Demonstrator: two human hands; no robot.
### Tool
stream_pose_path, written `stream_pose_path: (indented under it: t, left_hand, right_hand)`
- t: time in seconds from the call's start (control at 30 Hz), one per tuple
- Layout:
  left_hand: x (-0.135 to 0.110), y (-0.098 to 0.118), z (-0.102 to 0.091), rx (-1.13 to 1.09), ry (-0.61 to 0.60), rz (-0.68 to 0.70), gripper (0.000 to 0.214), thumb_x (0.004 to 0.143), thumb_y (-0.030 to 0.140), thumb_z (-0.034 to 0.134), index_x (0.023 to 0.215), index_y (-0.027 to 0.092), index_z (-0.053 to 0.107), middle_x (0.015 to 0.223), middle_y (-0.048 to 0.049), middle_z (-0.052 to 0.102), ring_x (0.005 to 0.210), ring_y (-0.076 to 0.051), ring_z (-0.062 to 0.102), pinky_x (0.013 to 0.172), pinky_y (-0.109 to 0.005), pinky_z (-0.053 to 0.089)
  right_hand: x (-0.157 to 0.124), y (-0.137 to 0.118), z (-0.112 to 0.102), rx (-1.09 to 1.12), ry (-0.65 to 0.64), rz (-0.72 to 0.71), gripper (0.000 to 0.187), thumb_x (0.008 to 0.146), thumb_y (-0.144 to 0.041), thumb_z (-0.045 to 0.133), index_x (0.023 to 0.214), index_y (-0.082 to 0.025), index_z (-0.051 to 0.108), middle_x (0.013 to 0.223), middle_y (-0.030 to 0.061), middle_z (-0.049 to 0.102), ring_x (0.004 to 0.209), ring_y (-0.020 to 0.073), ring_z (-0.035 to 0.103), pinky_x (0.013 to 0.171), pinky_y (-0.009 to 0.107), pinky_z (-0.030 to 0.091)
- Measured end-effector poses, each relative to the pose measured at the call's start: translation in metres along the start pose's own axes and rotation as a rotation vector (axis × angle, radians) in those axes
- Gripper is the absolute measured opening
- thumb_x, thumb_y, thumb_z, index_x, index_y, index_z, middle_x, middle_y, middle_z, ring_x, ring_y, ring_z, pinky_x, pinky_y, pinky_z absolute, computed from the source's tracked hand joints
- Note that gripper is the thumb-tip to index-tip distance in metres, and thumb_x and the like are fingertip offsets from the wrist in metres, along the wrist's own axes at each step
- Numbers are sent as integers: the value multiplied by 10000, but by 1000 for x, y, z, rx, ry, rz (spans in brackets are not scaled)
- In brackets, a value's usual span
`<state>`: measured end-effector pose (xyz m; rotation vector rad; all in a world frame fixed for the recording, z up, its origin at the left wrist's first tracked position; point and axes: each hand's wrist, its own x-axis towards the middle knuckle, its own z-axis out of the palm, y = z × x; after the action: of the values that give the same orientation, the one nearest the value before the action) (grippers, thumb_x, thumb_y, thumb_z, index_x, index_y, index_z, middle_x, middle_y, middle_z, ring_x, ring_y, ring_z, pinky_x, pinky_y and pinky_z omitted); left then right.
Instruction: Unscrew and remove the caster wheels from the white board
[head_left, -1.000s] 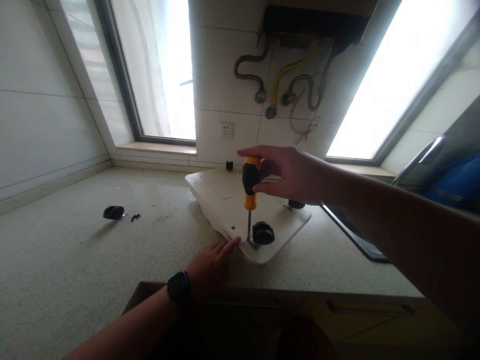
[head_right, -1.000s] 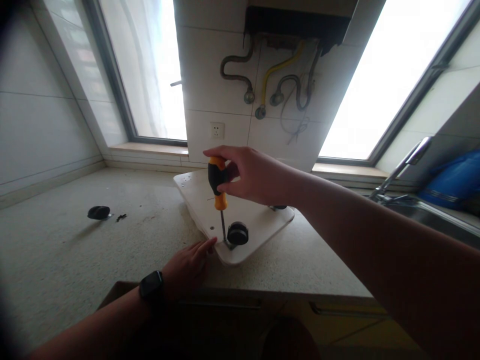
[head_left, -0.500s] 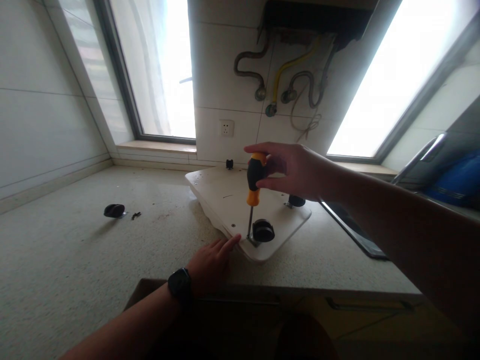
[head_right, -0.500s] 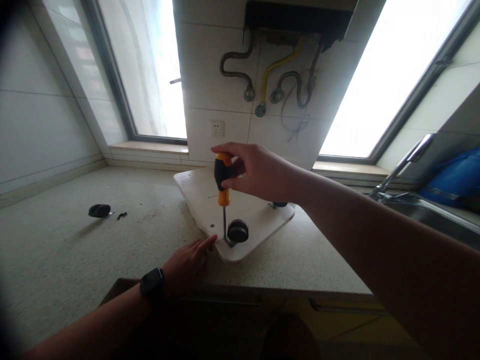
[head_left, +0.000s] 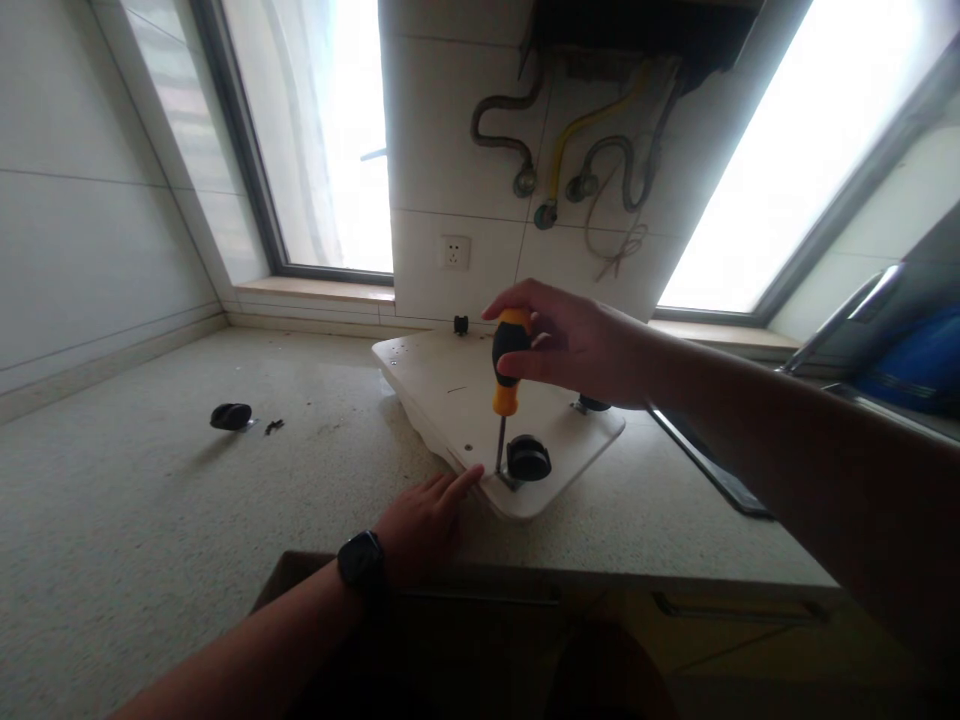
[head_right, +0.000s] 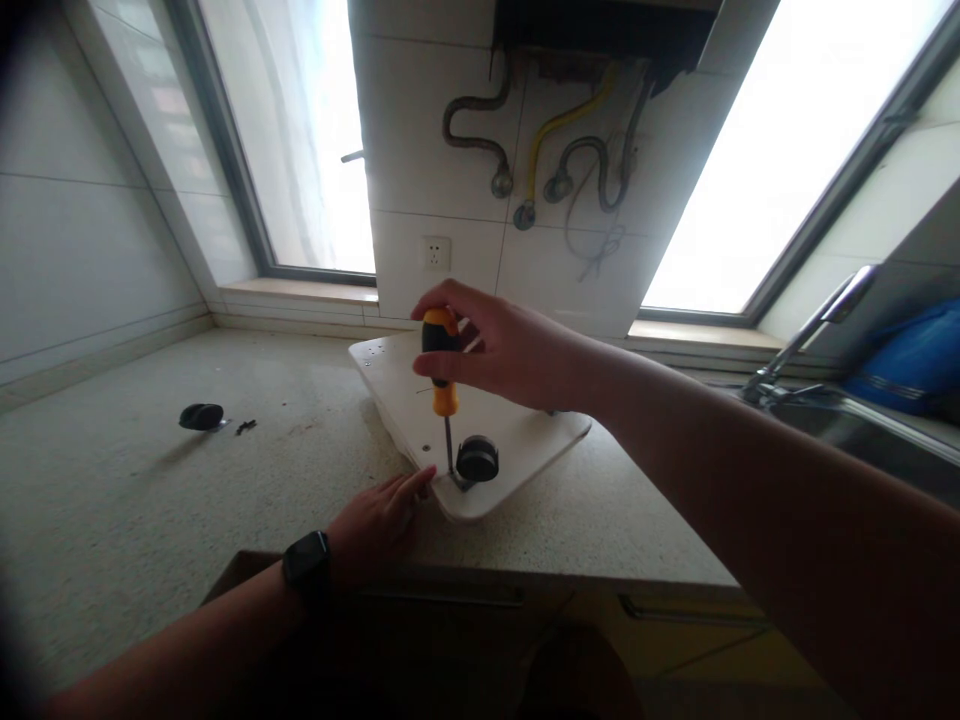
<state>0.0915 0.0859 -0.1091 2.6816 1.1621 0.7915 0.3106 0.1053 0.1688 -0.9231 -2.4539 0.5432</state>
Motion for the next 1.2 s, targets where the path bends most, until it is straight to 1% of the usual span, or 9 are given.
stream_pose_path:
  t: [0.1, 0.3, 0.37, 0.43, 0.53, 0.6, 0.77, 1.03, 1.2]
  left_hand:
    - [0, 0, 1, 17, 7, 8, 750, 911, 87, 521, 1604, 182, 253, 1209, -159, 686, 1088, -296, 685, 904, -503, 613]
    - [0, -2, 3, 20, 24, 29, 756, 909, 103, 529, 1604, 182, 240, 1238, -169, 681, 1068, -297, 690, 879, -496, 623]
    - [0, -3, 3, 28, 21, 44, 773, 898, 99, 530, 1606, 167, 228, 1272, -188, 668, 1091, -309, 682, 893, -510, 618]
    - [0, -4, 3, 26, 19, 54, 778, 886, 90, 527, 1603, 157, 234, 1264, -191, 670, 1093, -311, 679, 905, -517, 612]
    - [0, -3, 2, 17, 19, 52, 783, 874, 77, 520, 1601, 158, 241, 1239, -184, 678, 1080, -304, 681, 900, -511, 614]
    - [0, -2, 2, 14, 19, 47, 784, 875, 74, 518, 1601, 166, 238, 1241, -176, 679, 1078, -299, 681, 900, -506, 615]
    - [0, -1, 1, 11, 24, 24, 781, 886, 85, 533, 1601, 199, 240, 1238, -147, 682, 1085, -290, 683, 911, -490, 617]
    - [0, -4, 5, 6, 33, 51, 793, 872, 75, 532, 1604, 169, 242, 1291, -181, 664, 1104, -302, 672, 913, -500, 608]
    - [-1, -2, -2, -46, 38, 27, 795, 847, 71, 543, 1588, 196, 284, 1213, -145, 663, 1009, -274, 664, 849, -472, 599]
  right_hand:
    - [2, 2, 4, -74, 65, 17, 469, 849, -493, 751, 1200, -258, 549, 948, 15, 664, 833, 193, 653, 728, 342, 524]
    - [4, 6, 5, -94, 78, 33, 499, 815, -244, 689, 1280, -271, 511, 1037, 34, 672, 898, 211, 653, 777, 351, 512]
    - [6, 8, 6, -51, 97, 11, 382, 835, -224, 636, 1195, -258, 514, 1089, 45, 665, 930, 204, 644, 805, 345, 511]
    - [9, 7, 8, -41, 105, -3, 292, 874, -291, 632, 1127, -254, 491, 1052, 38, 646, 903, 196, 622, 787, 341, 504]
    - [11, 3, 11, -126, 76, 42, 473, 803, -424, 783, 1119, -264, 469, 945, 5, 597, 826, 188, 578, 717, 325, 477]
    - [11, 2, 11, -150, 76, 71, 553, 752, -395, 840, 1148, -274, 474, 947, -3, 591, 816, 181, 573, 707, 316, 470]
    - [11, 13, 14, -74, 147, 45, 711, 755, -286, 797, 1342, -273, 395, 1074, 37, 614, 865, 186, 605, 771, 344, 517]
    - [8, 20, 23, -27, 165, 36, 685, 746, -204, 717, 1345, -273, 391, 1058, 45, 601, 877, 211, 614, 768, 383, 552]
    - [3, 12, 16, -16, 300, 16, 675, 768, -184, 609, 1379, -285, 341, 1123, 49, 586, 965, 230, 636, 795, 392, 564]
